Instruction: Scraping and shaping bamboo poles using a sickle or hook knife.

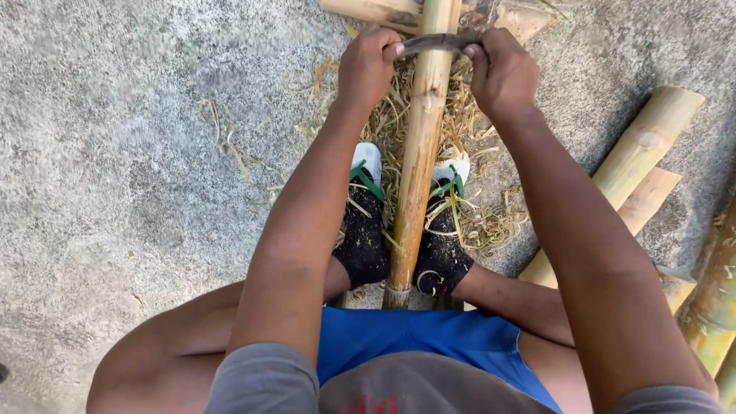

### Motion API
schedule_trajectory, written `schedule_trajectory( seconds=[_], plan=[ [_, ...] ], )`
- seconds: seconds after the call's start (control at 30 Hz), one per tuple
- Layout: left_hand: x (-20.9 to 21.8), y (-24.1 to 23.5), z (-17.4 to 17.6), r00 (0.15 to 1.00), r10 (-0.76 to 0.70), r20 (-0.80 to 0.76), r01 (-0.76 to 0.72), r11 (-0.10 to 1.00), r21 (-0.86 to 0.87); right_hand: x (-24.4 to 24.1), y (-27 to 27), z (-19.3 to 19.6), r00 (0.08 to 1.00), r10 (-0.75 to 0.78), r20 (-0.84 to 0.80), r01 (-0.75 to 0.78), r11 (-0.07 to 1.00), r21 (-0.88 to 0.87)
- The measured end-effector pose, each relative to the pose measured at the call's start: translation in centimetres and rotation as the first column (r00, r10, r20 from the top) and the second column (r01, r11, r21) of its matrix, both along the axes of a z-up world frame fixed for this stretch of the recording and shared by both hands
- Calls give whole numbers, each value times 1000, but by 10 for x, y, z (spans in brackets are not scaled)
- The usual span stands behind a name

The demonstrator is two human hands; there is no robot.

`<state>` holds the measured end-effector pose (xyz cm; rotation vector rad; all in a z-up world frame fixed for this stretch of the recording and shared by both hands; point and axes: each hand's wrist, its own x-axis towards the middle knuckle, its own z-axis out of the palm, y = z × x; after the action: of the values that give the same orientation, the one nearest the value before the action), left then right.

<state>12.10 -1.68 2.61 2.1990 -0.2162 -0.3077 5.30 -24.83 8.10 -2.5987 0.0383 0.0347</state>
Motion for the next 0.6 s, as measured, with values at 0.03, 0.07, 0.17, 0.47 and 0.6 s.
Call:
schedule_trajectory(
  seconds=[0.03, 0.07, 0.17, 0.47, 0.6],
  plan=[
    [-6, 0, -1, 997, 7, 71, -7, 1000, 4, -2, 2, 3, 986, 62, 154, -54, 997, -55],
    [-17, 1, -13, 998, 10, 63, -10, 1000, -2, -9, 2, 4, 987, 65, 147, -57, 997, -60],
    [-31, 6, -18, 986, 21, 165, -2, 993, -114, -15, 4, 15, 991, 57, 124, -35, 984, -173],
    [-13, 6, -15, 896, -86, -435, 83, 996, -26, -7, -17, 9, 928, 75, -366, -79, 997, 3],
    [-11, 4, -16, 960, -83, -268, 88, 996, 9, -11, -8, 11, 958, -7, -286, -14, 997, -70]
  ],
)
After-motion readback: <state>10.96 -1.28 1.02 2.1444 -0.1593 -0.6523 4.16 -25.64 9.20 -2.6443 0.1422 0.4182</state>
